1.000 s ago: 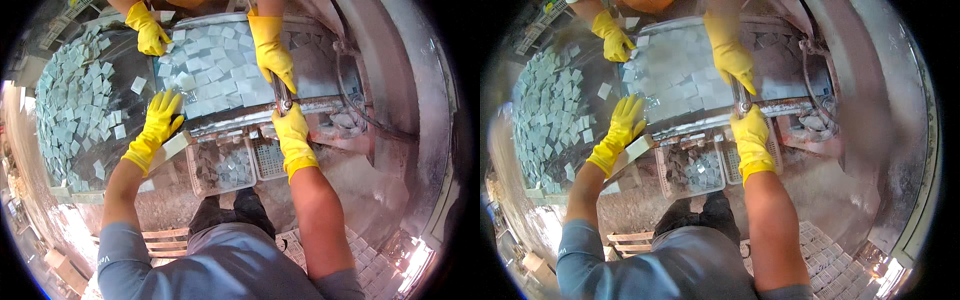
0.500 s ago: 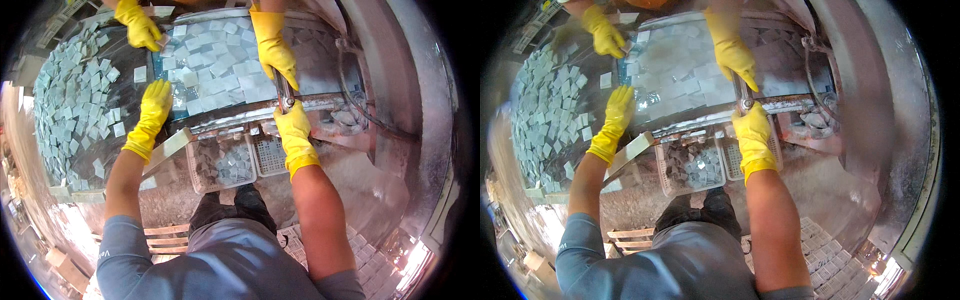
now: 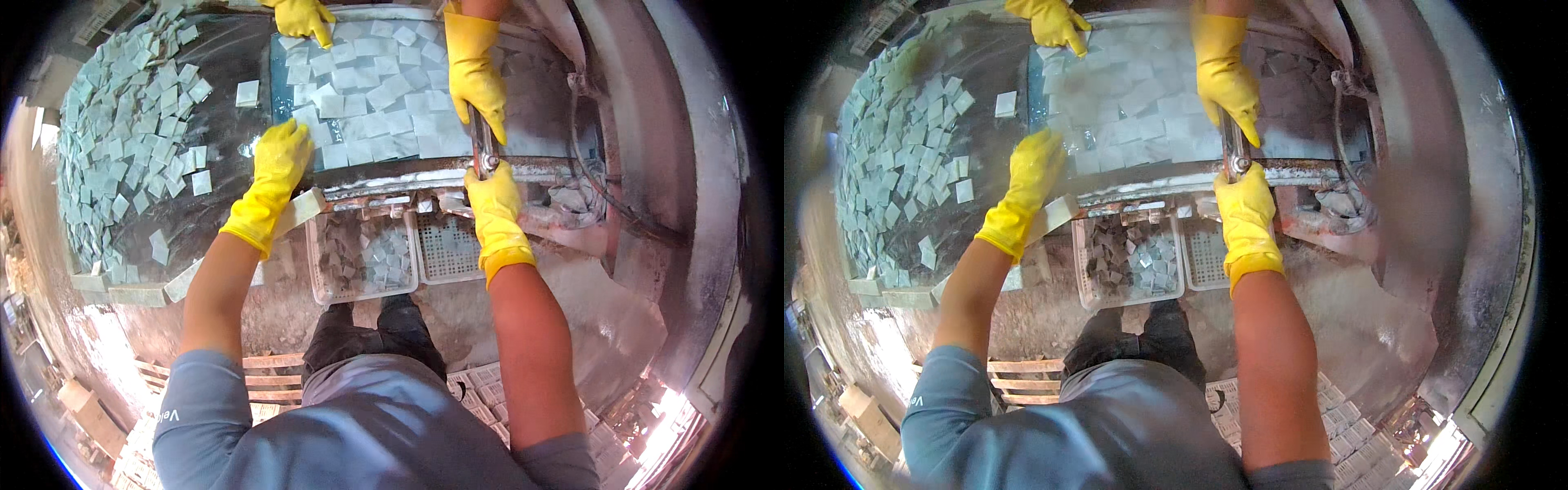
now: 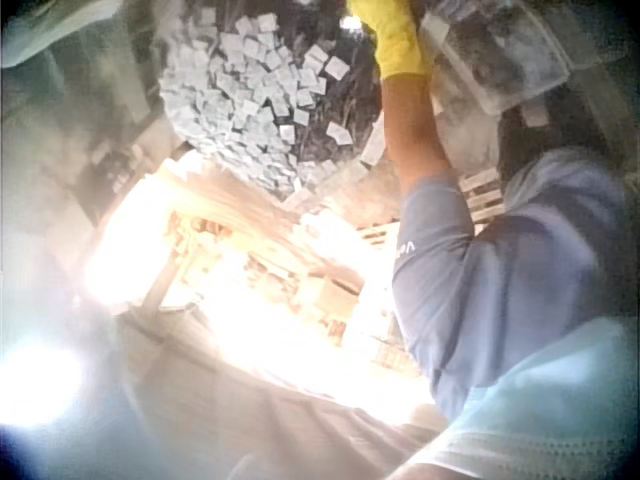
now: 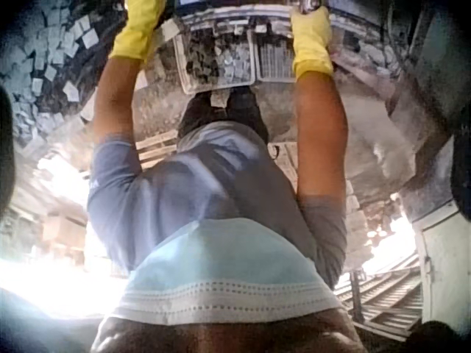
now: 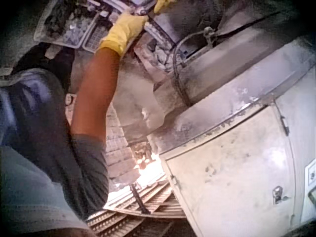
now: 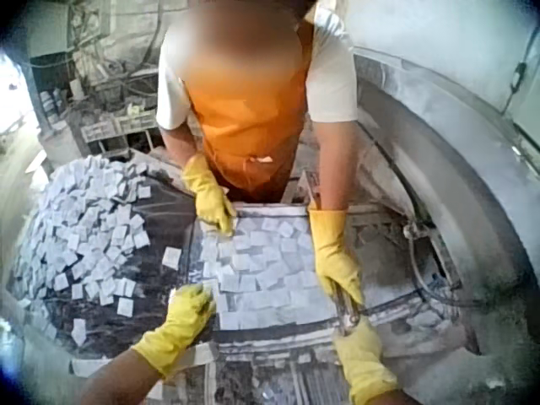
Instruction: The person sorts small square tiles on a conveyor belt, moving them into a white plastic basket. The person then carries the basket to a nearby table and places it down. The person returns to the conveyor belt and continues sorting tiles.
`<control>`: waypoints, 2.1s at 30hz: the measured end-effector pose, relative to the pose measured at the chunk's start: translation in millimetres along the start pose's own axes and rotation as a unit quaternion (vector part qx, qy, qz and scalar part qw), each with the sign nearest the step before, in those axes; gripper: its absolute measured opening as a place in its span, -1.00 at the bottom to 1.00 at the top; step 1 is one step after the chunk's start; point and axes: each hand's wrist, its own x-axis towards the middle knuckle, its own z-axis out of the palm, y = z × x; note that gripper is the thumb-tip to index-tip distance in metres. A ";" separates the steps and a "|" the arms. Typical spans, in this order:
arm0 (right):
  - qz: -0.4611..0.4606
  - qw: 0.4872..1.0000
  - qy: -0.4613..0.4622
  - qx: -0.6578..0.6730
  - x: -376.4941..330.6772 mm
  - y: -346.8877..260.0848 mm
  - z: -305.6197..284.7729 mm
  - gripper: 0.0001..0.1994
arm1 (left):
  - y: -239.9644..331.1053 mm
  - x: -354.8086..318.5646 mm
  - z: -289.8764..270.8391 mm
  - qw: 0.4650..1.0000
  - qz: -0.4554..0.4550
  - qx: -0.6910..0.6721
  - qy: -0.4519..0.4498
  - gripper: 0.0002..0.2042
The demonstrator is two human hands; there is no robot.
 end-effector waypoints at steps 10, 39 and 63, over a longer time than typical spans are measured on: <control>-0.001 1.000 -0.015 0.004 6.0 1.5 5.5 -0.47 | 24.8 1.3 10.3 0.997 0.048 -0.038 -0.041 -0.58; 0.003 1.000 -0.030 -0.006 8.6 0.0 1.4 -0.43 | 21.7 -12.6 -53.6 0.980 -0.033 -0.006 -0.197 -0.71; -0.024 0.999 0.010 0.023 4.2 0.8 5.9 -0.48 | -193.3 -80.1 -89.4 0.865 -0.391 0.312 -0.042 -0.20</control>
